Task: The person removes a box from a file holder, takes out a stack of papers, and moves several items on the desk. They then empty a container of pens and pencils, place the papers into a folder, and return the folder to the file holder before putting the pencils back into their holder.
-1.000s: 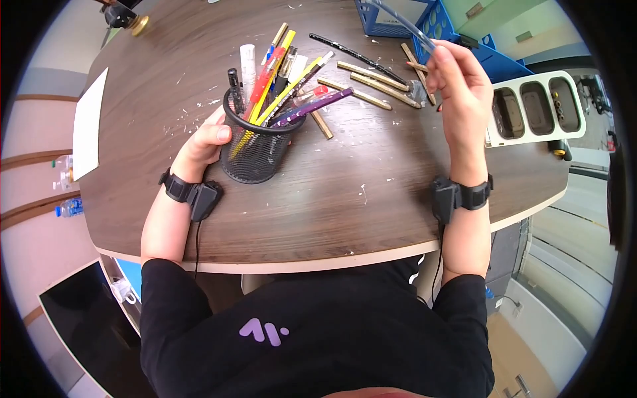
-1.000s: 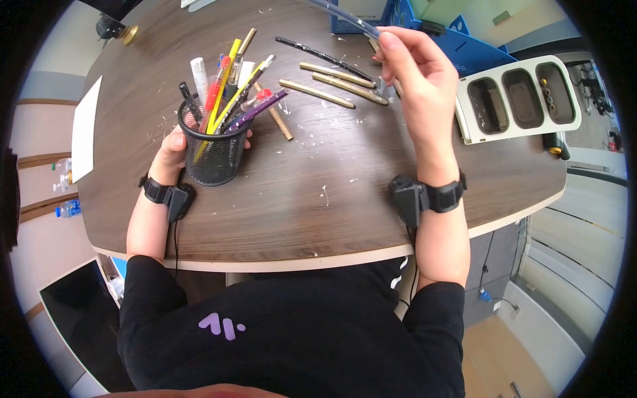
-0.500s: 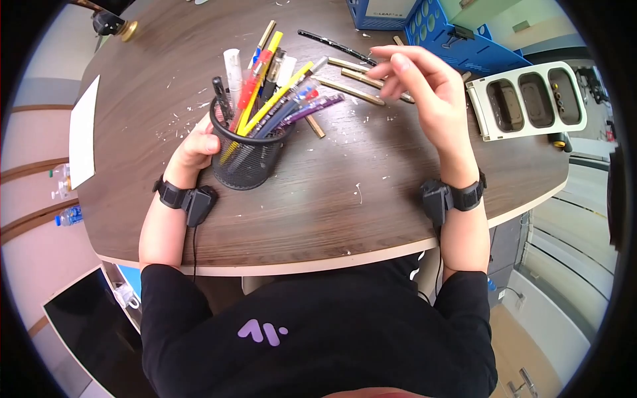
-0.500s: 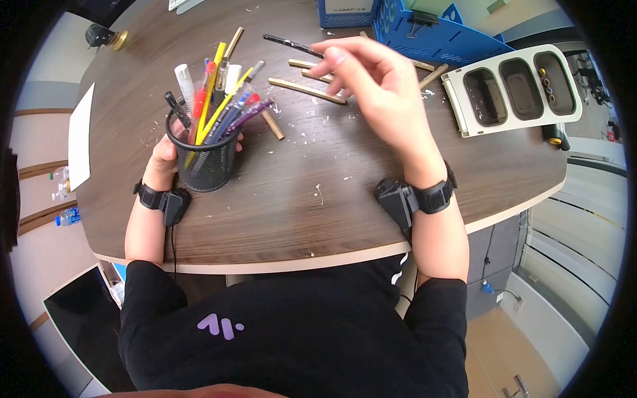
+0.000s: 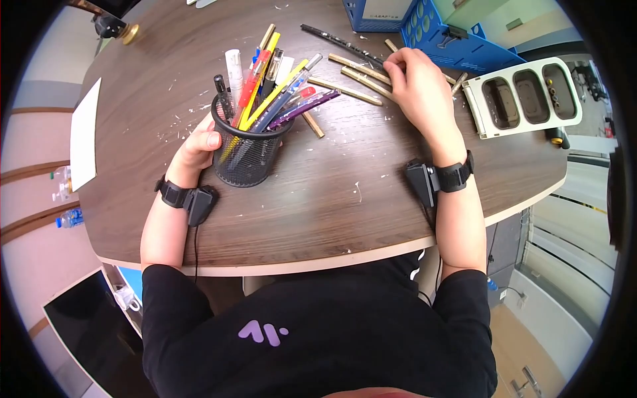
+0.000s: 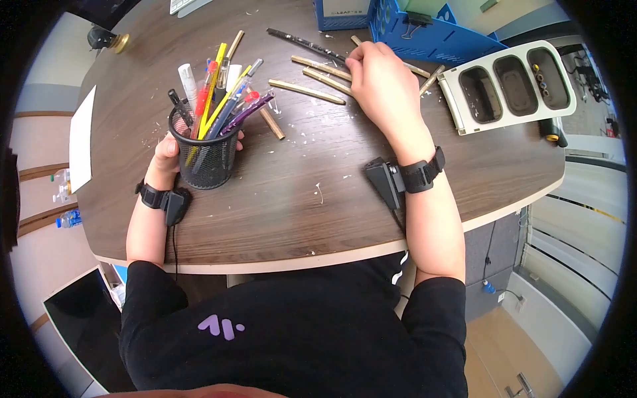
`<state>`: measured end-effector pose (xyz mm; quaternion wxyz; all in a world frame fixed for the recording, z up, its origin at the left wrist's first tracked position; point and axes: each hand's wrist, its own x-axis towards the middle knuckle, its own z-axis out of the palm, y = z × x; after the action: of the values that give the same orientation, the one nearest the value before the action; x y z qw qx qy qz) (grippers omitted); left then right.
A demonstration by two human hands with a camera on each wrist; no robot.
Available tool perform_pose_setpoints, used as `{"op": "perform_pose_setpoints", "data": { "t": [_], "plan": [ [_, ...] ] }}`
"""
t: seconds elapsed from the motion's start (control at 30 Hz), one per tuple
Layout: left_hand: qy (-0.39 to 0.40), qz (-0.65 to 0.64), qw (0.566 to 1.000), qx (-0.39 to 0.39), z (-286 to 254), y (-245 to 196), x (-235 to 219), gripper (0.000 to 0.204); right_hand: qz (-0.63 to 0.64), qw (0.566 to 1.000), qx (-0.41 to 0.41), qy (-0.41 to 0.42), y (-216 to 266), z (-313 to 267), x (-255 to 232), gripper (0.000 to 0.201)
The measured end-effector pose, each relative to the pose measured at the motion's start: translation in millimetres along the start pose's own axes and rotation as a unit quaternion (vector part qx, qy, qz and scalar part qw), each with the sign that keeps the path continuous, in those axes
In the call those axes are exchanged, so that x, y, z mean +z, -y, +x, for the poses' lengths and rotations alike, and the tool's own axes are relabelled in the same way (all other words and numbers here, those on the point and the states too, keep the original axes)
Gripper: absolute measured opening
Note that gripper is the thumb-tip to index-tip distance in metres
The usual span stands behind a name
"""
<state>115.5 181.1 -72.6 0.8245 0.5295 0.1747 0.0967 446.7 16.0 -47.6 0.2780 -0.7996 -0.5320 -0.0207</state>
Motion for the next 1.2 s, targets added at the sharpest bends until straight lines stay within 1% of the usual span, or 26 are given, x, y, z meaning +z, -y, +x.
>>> {"op": "perform_pose_setpoints", "data": {
  "t": [0.1,0.13,0.17,0.23,0.27,0.33,0.37,0.4,0.5,0.53,0.63,0.67,0.7,0.77,0.83,0.87,0.9,0.97,1.0,1.03,1.1,1.17,1.2],
  "plan": [
    [-0.003,0.001,1.0,-0.001,0.1,-0.1,1.9,0.113,0.113,0.99,0.055,-0.057,-7.3,4.3,-1.2,0.017],
    [-0.003,-0.002,1.0,-0.001,0.2,-0.7,3.3,0.113,0.232,0.968,0.08,-0.063,-3.1,4.0,-7.1,0.018],
    [-0.005,0.002,1.0,-0.002,0.0,-0.9,2.2,0.113,0.337,0.934,0.102,-0.058,-6.2,5.2,-7.6,0.02],
    [-0.008,0.007,1.0,-0.003,-0.3,1.0,-0.6,0.114,0.493,0.865,0.086,-0.04,-8.7,5.3,-17.8,0.021],
    [-0.012,0.012,1.0,0.002,-0.4,0.9,0.2,0.114,0.526,0.846,0.068,-0.056,-5.6,4.8,-22.2,0.02],
    [-0.018,0.023,1.0,0.01,-0.2,0.0,2.5,0.115,0.597,0.796,0.071,-0.066,-0.3,3.3,-28.4,0.021],
    [-0.006,0.012,1.0,0.002,0.1,0.0,1.0,0.114,0.631,0.769,0.072,-0.07,0.1,2.5,-30.6,0.022],
    [0.005,0.001,1.0,-0.006,-0.3,0.3,-1.6,0.112,0.658,0.747,0.055,-0.07,-1.0,1.9,-31.9,0.022],
    [-0.004,0.005,1.0,-0.008,-2.1,0.2,-0.1,0.113,0.705,0.703,0.02,-0.089,-7.3,1.7,-33.9,0.022],
    [-0.01,0.021,1.0,-0.003,-2.1,1.8,-1.6,0.114,0.72,0.691,0.013,-0.068,-7.1,1.5,-38.4,0.021],
    [0.002,0.018,1.0,-0.013,-2.1,0.7,-0.7,0.112,0.662,0.75,0.003,0.002,-2.3,-0.9,-42.7,0.019],
    [0.007,0.016,1.0,-0.017,-1.8,-1.0,0.8,0.111,0.601,0.799,0.011,0.015,5.9,-4.2,-44.6,0.015],
    [0.012,0.015,1.0,-0.022,-1.5,-2.8,2.3,0.11,0.582,0.812,-0.001,0.044,15.0,-7.8,-44.0,0.015],
    [0.015,0.028,0.999,-0.023,-0.8,-4.7,8.1,0.109,0.504,0.858,-0.051,0.083,23.9,-12.5,-36.2,0.019],
    [0.009,0.028,0.999,-0.014,-1.2,-4.1,9.6,0.107,0.499,0.854,-0.133,0.063,33.3,-15.8,-23.8,0.025],
    [0.003,0.027,1.0,-0.01,-2.2,-2.8,8.4,0.107,0.539,0.835,-0.082,0.078,40.2,-20.8,-26.7,0.028],
    [-0.005,0.026,1.0,-0.005,-3.6,-2.4,7.8,0.107,0.568,0.818,-0.064,0.057,40.2,-20.4,-25.9,0.029],
    [0.032,-0.045,0.998,-0.002,-0.6,-12.9,22.9,0.108,0.625,0.779,-0.031,0.017,37.7,-17.1,-23.1,0.031],
    [0.05,-0.08,0.996,-0.001,0.9,-16.5,29.5,0.108,0.602,0.798,-0.024,0.001,31.0,-14.5,-24.2,0.034],
    [0.061,-0.126,0.99,0.032,1.3,-14.9,32.1,0.107,0.614,0.789,-0.031,0.003,25.9,-11.1,-24.8,0.032],
    [0.069,-0.154,0.984,0.058,1.2,-19.7,39.7,0.107,0.572,0.816,-0.021,0.084,24.5,-11.0,-30.1,0.041],
    [0.007,-0.077,0.993,0.091,0.8,-25.2,66.1,0.106,0.562,0.8,-0.062,0.203,39.6,-20.4,-29.2,0.06],
    [0.023,-0.063,0.997,0.04,-2.7,-26.6,74.3,0.107,0.528,0.809,-0.074,0.246,45.7,-25.3,-27.3,0.083]
  ]
}}
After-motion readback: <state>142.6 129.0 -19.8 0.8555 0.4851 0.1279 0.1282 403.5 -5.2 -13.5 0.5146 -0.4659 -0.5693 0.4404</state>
